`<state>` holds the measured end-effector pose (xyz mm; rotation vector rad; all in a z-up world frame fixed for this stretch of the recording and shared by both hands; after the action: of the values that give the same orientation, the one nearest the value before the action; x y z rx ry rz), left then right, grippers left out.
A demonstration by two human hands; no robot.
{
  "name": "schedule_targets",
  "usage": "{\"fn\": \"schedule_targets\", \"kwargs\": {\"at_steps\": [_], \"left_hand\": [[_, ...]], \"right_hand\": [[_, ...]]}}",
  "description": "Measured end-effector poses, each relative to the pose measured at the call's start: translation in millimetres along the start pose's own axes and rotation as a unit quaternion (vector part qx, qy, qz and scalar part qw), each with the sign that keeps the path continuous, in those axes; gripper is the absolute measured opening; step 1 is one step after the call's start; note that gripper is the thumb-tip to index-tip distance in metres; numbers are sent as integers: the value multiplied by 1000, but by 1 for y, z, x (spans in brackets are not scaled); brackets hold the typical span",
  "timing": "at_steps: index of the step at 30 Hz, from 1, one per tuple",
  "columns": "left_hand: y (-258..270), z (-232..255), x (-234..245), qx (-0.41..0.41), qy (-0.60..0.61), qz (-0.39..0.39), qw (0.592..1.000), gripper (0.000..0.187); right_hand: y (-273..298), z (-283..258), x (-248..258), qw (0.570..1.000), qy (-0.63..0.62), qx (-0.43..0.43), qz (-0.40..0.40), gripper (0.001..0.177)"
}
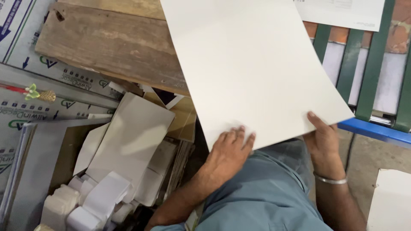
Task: The person repeatedly picks up printed sheets from a wooden table and feeds them one by one into a blue conveyor machine. The sheets move along the conveyor belt and exit the frame. The person continues this process until the stack is depleted.
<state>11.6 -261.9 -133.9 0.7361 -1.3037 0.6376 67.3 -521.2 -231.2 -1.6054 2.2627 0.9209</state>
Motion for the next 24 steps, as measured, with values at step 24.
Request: {"fn": "schedule_targets", "kwargs": {"at_steps": [24], "left_hand": [[-157, -237, 36, 213, 284, 237, 904, 25]], "right_hand": [[63, 58, 189, 936, 10, 251, 246, 34]]}}
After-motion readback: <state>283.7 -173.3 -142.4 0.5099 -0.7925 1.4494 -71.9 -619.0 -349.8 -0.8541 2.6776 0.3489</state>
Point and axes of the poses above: each hand's wrist, its own y-axis away from the middle knuckle, its own x-axis out of the back of the hand, z = x × y, the point moved 4 cm from there along -y, towards the middle knuckle, and after that the axes turned 2 degrees about y, right-handed, at the moved point
